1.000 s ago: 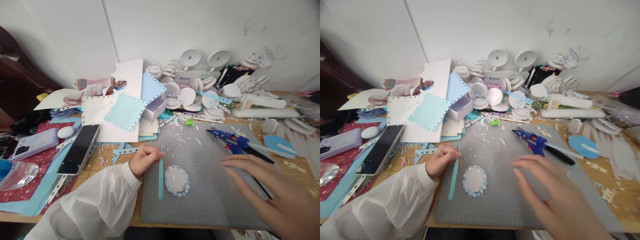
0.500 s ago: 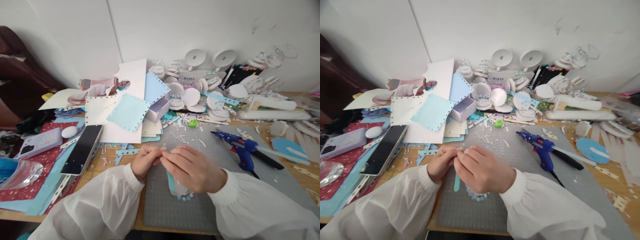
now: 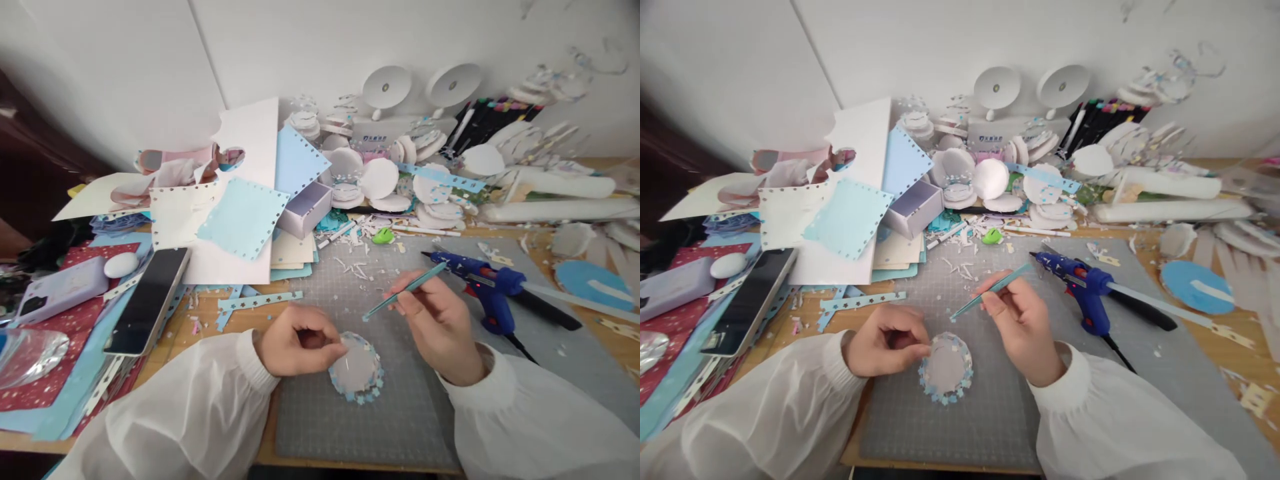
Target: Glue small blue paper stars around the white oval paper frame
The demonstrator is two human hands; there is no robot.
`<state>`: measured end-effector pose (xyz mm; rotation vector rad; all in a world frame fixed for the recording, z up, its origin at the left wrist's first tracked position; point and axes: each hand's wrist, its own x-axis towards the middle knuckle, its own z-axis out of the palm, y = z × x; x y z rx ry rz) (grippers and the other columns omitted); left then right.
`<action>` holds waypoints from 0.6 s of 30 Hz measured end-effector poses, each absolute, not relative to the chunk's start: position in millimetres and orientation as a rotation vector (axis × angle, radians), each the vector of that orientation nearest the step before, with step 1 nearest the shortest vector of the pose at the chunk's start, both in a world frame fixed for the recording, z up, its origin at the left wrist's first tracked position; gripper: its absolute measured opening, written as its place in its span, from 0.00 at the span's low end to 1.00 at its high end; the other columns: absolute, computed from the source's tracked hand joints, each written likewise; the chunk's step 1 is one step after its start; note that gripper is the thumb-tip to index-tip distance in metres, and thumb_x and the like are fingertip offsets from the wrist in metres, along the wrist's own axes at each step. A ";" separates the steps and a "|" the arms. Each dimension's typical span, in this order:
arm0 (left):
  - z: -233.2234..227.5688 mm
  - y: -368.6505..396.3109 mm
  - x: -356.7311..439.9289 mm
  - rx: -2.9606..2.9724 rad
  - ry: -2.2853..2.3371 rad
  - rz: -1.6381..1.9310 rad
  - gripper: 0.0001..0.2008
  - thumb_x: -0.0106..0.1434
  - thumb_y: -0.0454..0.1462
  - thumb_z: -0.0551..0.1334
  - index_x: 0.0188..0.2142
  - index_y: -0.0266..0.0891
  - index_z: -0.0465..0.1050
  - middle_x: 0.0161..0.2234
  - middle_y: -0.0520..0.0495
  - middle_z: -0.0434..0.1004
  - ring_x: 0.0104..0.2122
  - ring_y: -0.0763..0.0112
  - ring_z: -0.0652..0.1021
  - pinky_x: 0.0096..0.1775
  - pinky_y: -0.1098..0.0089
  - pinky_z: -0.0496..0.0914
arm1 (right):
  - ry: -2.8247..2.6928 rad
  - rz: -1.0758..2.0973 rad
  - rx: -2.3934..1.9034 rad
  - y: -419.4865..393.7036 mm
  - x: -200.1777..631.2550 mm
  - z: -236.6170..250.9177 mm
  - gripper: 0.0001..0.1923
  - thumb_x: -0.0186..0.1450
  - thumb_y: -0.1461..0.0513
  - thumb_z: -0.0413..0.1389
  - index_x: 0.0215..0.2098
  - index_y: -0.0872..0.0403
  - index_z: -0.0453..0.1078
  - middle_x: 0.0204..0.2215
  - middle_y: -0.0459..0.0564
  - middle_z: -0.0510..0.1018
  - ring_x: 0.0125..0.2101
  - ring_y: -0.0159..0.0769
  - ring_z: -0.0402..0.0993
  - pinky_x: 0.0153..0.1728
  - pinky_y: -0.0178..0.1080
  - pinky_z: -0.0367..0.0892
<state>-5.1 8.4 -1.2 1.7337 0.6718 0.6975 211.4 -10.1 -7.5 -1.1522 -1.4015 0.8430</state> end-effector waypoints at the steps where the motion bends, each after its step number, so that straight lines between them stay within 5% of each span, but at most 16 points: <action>1: -1.3 8.4 -4.5 1.765 0.657 0.689 0.12 0.56 0.39 0.62 0.21 0.33 0.74 0.13 0.54 0.58 0.16 0.78 0.58 0.20 0.74 0.54 | -1.400 0.905 -1.146 -11.0 211.0 -9.9 0.06 0.64 0.58 0.53 0.35 0.52 0.67 0.28 0.48 0.73 0.26 0.33 0.70 0.26 0.37 0.68; 7: -3.3 8.7 -0.6 1.913 0.521 0.675 0.07 0.53 0.37 0.64 0.23 0.35 0.75 0.13 0.57 0.53 0.16 0.78 0.60 0.23 0.71 0.57 | -1.447 1.121 -1.037 -16.7 203.8 -2.8 0.06 0.65 0.59 0.51 0.34 0.53 0.67 0.27 0.47 0.71 0.27 0.32 0.69 0.27 0.35 0.67; 18: -2.5 11.1 -0.6 1.871 0.503 0.649 0.08 0.56 0.35 0.63 0.22 0.34 0.74 0.13 0.57 0.53 0.16 0.78 0.59 0.23 0.71 0.57 | -1.529 1.016 -1.108 -17.4 197.9 4.7 0.05 0.65 0.61 0.51 0.32 0.54 0.67 0.27 0.46 0.72 0.26 0.29 0.70 0.26 0.31 0.67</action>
